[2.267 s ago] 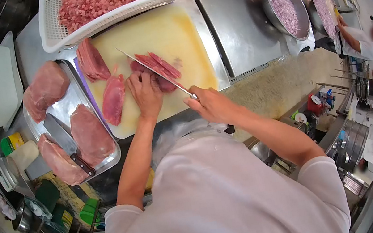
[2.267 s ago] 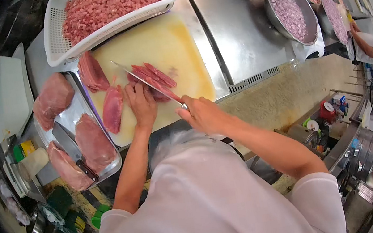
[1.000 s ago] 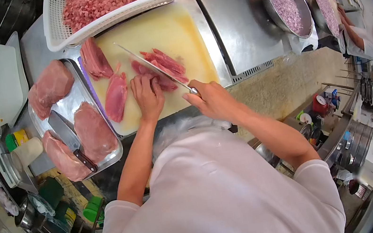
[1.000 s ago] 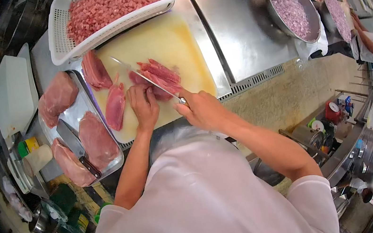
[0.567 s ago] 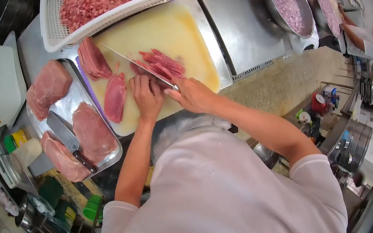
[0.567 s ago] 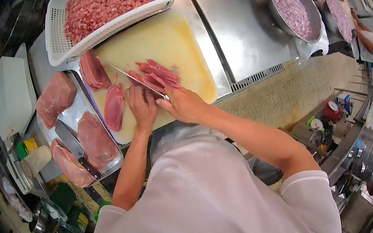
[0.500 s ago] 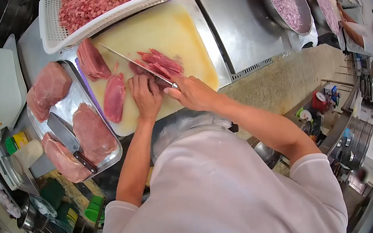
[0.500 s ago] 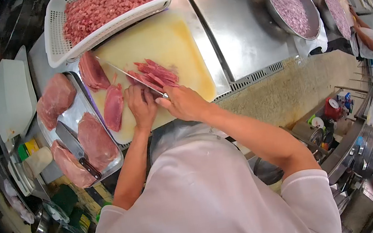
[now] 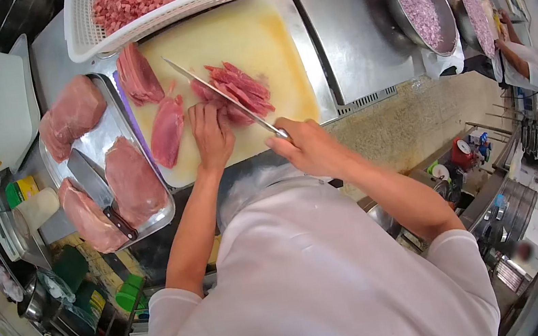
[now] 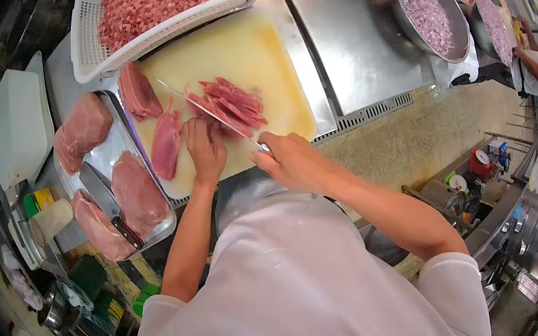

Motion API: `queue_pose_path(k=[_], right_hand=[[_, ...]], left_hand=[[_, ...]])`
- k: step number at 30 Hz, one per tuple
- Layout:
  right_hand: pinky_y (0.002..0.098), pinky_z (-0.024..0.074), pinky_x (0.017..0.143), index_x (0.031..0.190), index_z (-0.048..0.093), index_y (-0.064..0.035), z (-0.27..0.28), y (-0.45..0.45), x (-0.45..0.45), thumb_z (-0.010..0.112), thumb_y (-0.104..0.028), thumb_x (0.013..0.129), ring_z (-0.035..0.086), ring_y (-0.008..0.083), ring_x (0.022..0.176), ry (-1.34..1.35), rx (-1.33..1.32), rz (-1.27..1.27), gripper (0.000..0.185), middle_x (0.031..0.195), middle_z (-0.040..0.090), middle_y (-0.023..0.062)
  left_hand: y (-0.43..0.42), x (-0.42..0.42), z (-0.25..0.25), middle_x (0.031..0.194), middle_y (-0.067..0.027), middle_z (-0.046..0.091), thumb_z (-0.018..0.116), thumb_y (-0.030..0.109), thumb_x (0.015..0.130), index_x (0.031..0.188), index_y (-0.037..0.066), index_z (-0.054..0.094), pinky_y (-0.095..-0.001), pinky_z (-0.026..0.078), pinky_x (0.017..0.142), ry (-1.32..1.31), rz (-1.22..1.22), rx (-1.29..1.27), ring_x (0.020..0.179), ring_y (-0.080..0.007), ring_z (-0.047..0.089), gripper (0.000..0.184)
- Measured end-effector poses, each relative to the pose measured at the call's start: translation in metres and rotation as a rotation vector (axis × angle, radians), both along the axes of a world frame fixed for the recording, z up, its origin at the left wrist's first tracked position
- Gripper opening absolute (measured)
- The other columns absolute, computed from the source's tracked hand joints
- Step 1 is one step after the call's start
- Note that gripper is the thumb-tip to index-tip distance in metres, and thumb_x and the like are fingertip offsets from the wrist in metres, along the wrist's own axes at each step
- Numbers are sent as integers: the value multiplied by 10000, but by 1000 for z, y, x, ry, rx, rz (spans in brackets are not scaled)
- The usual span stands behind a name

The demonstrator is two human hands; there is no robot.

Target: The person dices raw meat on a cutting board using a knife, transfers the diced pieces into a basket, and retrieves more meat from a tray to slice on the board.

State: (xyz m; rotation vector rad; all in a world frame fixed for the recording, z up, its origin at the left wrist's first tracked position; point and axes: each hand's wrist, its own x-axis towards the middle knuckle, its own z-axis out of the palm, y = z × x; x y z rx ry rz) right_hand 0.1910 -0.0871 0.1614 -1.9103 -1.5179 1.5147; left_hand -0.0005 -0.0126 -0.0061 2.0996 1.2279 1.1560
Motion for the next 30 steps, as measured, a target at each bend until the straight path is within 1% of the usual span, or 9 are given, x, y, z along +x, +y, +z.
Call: queue_pose_path(k=[8, 11, 14, 17, 20, 23, 24, 27, 30], right_hand=[[524, 498, 729, 1057, 602, 99, -18, -9, 13, 589, -348, 1070, 668, 490, 771, -13, 11, 95, 447, 754, 654, 301], [521, 497, 724, 1074, 611, 99, -20, 10, 8, 578, -354, 1074, 657, 505, 781, 30, -151, 66, 454, 758, 661, 292], [478, 509, 674, 1073, 602, 79, -30, 16, 5, 568, -342, 1089, 617, 378, 633, 94, -167, 14, 424, 714, 603, 215], [452, 514, 670, 1084, 619, 85, -95, 13, -14, 570, -343, 1091, 624, 297, 640, 86, 393, 21, 430, 712, 598, 185], [428, 514, 664, 1132, 630, 73, -116, 28, -19, 586, -350, 1086, 620, 238, 657, 40, 511, 44, 428, 720, 604, 165], [427, 510, 650, 1158, 635, 54, -85, 40, 2, 601, -353, 1079, 615, 237, 640, 93, 140, -28, 417, 700, 612, 145], [483, 533, 776, 1230, 666, 21, -77, 43, 14, 634, -342, 1043, 678, 402, 807, 59, 120, -15, 410, 877, 689, 263], [420, 522, 678, 1214, 678, 18, -38, 44, 22, 647, -373, 1040, 640, 296, 680, 128, -132, -95, 429, 783, 662, 196], [383, 501, 612, 1218, 679, 15, -24, 27, 37, 645, -379, 1043, 587, 238, 600, 121, 90, -110, 432, 714, 624, 158]], left_hand=[[2, -4, -3, 866, -167, 592, 609, -13, 905, 916, 12, 574, -507, 428, 799, 11, -36, -87, 860, -397, 553, 44], [3, -3, 3, 845, -164, 589, 599, -23, 894, 914, 11, 573, -499, 437, 793, -43, -29, -126, 835, -398, 560, 47], [2, -3, 2, 845, -169, 588, 595, -25, 883, 914, 8, 568, -494, 443, 788, -56, -26, -169, 831, -401, 564, 53], [3, -5, -3, 843, -172, 586, 601, -12, 877, 910, 6, 566, -500, 442, 792, -38, -44, -122, 840, -397, 569, 52], [2, -2, 0, 839, -175, 585, 610, -1, 866, 907, 11, 570, -503, 441, 788, 18, -12, -131, 843, -393, 570, 59], [4, 1, -9, 844, -172, 591, 615, 3, 857, 913, 18, 574, -506, 436, 790, 78, 5, -65, 839, -391, 567, 71], [6, 3, -8, 845, -170, 593, 618, 3, 853, 915, 20, 575, -507, 436, 792, 67, -1, -60, 839, -391, 567, 77], [2, 0, -8, 854, -164, 598, 632, 13, 869, 929, 17, 575, -503, 435, 795, 67, -13, -83, 844, -384, 566, 83], [1, -1, -14, 952, -176, 615, 656, 43, 916, 1024, -1, 579, -498, 436, 855, 100, 24, -123, 935, -383, 574, 139]])
